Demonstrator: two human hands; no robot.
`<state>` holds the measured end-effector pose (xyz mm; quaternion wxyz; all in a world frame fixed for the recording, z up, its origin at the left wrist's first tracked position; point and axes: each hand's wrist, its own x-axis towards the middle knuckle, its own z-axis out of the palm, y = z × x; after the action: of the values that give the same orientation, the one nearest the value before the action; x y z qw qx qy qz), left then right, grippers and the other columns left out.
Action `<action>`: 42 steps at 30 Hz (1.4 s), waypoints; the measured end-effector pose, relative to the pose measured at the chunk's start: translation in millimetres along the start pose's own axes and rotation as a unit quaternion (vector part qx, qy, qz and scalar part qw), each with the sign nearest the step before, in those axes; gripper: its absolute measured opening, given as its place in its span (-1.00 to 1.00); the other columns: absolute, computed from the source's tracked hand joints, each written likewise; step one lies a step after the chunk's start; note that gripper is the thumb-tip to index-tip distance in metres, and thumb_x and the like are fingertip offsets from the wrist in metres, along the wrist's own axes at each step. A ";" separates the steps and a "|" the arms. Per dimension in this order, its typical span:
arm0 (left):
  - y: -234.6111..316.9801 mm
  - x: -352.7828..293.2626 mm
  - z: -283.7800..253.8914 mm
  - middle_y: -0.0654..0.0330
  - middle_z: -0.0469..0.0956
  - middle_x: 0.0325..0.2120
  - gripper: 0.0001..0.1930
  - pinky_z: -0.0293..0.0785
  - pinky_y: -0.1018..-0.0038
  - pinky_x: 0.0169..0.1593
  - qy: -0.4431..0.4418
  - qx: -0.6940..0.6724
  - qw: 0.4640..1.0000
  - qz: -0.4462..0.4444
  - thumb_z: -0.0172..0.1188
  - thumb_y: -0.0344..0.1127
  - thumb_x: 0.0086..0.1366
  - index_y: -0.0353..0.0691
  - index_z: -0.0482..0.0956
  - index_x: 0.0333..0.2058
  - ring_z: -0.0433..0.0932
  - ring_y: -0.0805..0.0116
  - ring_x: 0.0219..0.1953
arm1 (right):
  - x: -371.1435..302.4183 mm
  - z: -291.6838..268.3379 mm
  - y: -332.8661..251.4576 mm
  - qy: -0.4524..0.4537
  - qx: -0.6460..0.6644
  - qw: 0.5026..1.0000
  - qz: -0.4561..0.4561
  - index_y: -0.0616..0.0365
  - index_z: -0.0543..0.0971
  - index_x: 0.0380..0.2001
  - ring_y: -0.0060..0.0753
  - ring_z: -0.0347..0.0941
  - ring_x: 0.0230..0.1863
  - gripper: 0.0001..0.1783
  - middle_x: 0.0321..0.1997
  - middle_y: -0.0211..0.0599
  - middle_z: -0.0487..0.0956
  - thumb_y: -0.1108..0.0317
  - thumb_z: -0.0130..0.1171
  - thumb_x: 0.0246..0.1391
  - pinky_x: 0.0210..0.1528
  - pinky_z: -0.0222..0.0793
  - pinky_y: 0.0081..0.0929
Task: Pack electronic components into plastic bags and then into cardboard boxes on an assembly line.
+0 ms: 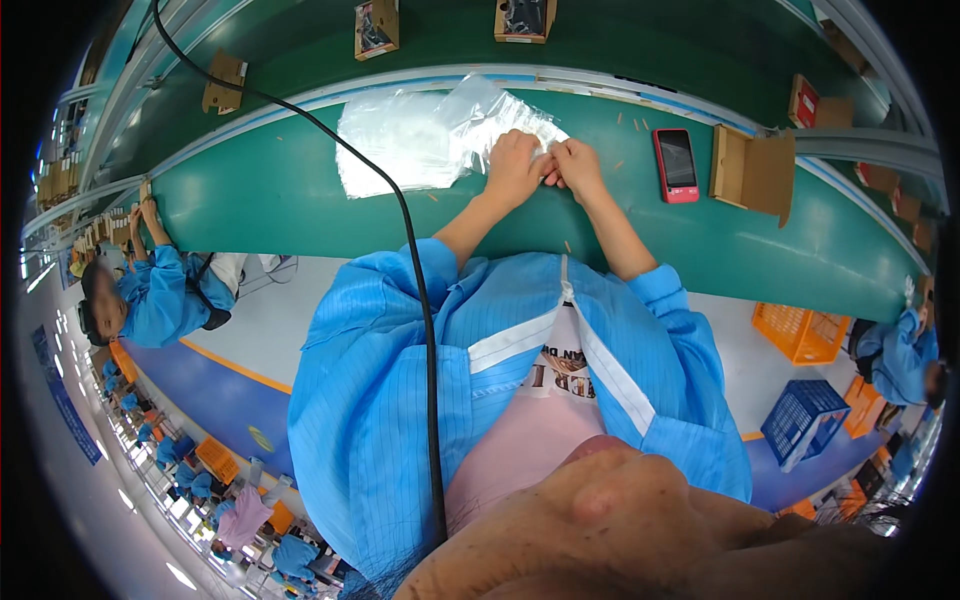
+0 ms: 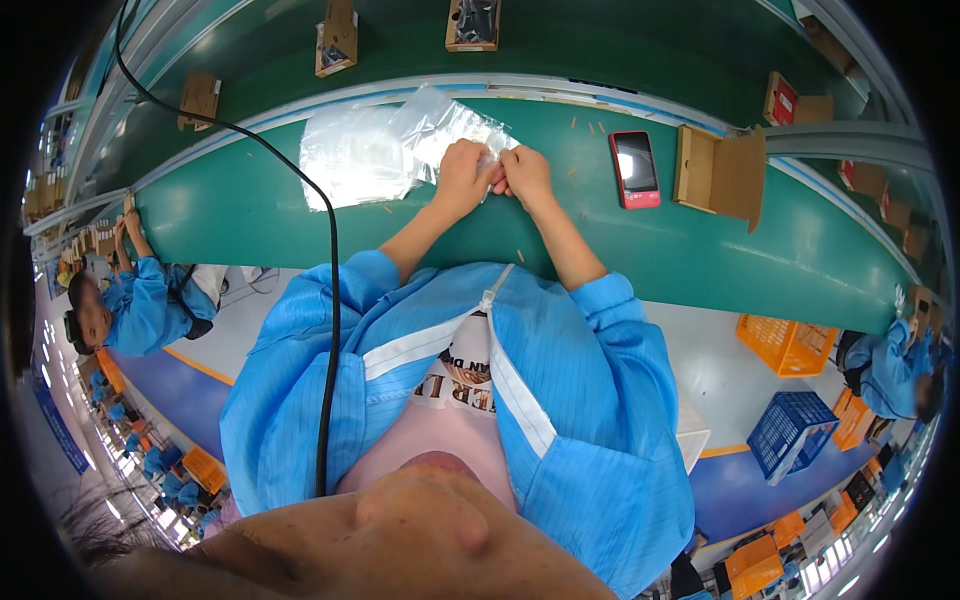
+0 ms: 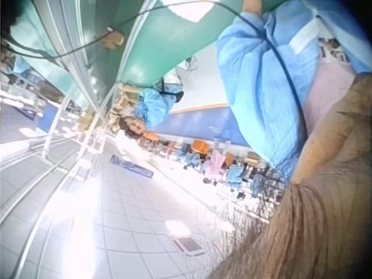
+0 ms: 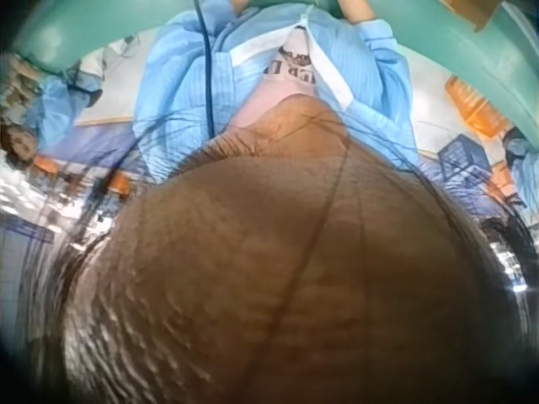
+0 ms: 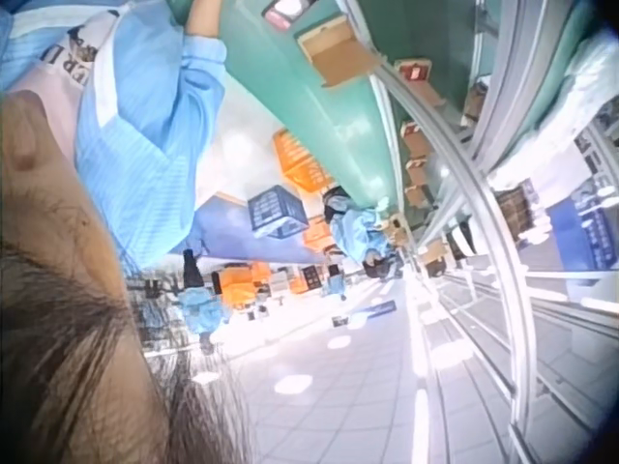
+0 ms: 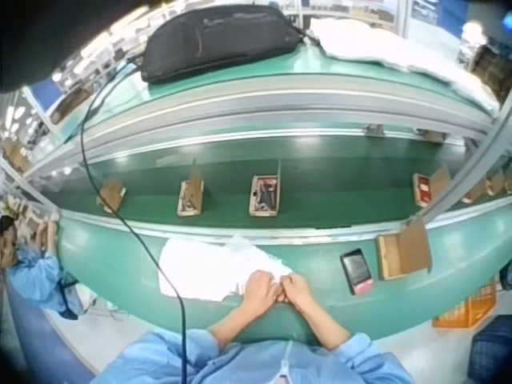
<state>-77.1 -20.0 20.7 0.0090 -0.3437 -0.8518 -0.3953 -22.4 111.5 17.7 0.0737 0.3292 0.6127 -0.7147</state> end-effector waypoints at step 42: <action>-5.9 -3.5 5.7 -0.03 0.52 -0.45 -0.90 0.42 0.25 -0.24 -0.011 -0.049 0.997 -0.063 0.11 -0.43 0.15 -0.32 0.54 -0.39 0.50 0.00 -0.36 | -86.9 -42.1 30.9 0.157 0.073 0.956 -0.235 0.19 0.46 -0.15 -0.68 0.32 -0.36 -0.71 -0.33 -0.50 0.46 0.23 0.15 0.16 -0.34 0.33 -0.62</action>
<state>-76.5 -20.9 11.8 -0.0428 -0.2935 -0.8515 -0.4325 76.5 117.2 39.5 -0.2179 0.2882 0.6226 -0.6942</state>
